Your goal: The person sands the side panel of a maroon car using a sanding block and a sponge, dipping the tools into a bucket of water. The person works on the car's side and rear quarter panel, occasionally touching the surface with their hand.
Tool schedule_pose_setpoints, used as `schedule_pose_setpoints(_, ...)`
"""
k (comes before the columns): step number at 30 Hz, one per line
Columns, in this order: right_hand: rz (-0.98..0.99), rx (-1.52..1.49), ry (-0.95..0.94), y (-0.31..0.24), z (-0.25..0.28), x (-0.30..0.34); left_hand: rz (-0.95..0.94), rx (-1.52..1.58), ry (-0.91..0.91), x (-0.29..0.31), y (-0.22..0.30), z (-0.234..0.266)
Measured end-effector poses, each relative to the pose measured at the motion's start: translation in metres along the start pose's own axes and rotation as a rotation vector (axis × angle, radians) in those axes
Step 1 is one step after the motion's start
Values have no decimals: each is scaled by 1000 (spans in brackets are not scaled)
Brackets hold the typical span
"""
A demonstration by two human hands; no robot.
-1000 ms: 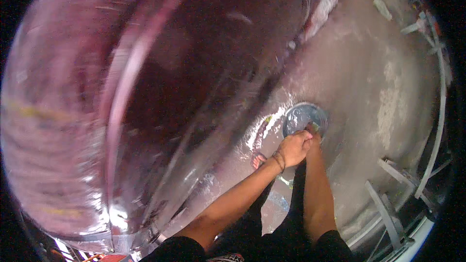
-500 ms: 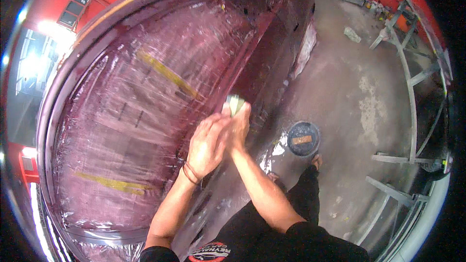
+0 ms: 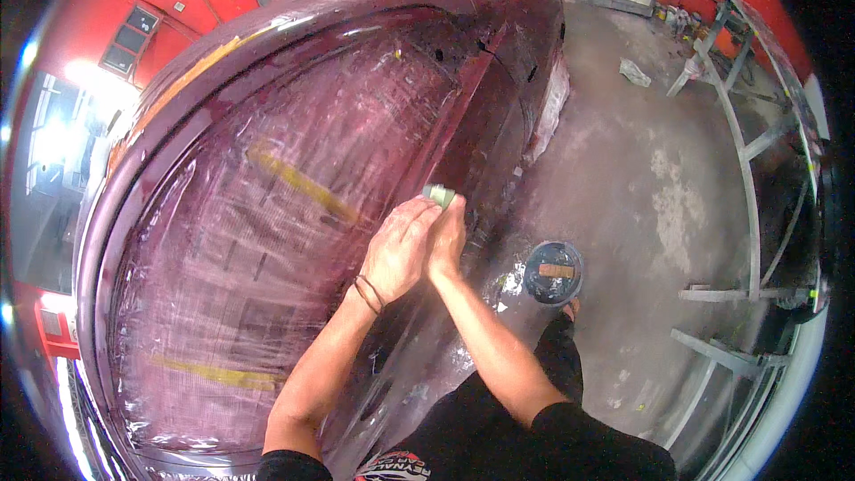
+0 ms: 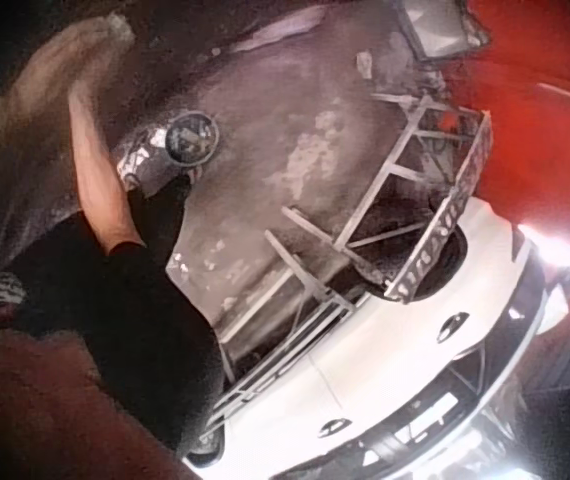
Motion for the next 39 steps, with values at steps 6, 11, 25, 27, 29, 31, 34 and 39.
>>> schedule_pose_setpoints(6,137,448,198,-76,36,-186,-56,-107,-171,-41,-20,-24)
schedule_pose_setpoints(11,270,375,92,-35,24,-93,-27,-338,-242,-24,-35,-30)
schedule_pose_setpoints(25,250,334,76,-50,31,-215,57,-563,-590,-35,-30,-44)
schedule_pose_setpoints(27,180,350,33,-36,26,-159,72,-588,-621,-30,-30,-41)
schedule_pose_setpoints(29,171,368,25,-46,28,-171,95,-535,-594,-29,-31,-40)
schedule_pose_setpoints(31,215,382,86,-67,32,-236,88,-522,-592,-32,-31,-42)
schedule_pose_setpoints(34,113,475,127,-90,47,-322,66,-518,-592,-41,-32,-48)
schedule_pose_setpoints(39,92,425,25,-61,38,-272,103,-511,-612,-37,-32,-42)
Point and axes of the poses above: each hand's wrist, its own x-axis away from the middle knuckle, its own z-axis out of the back of the hand, y = z × x, the point moved 2 cm from there along -x, towards the middle knuckle, and after that the axes turned 3 degrees about x, right-handed, at the moved point
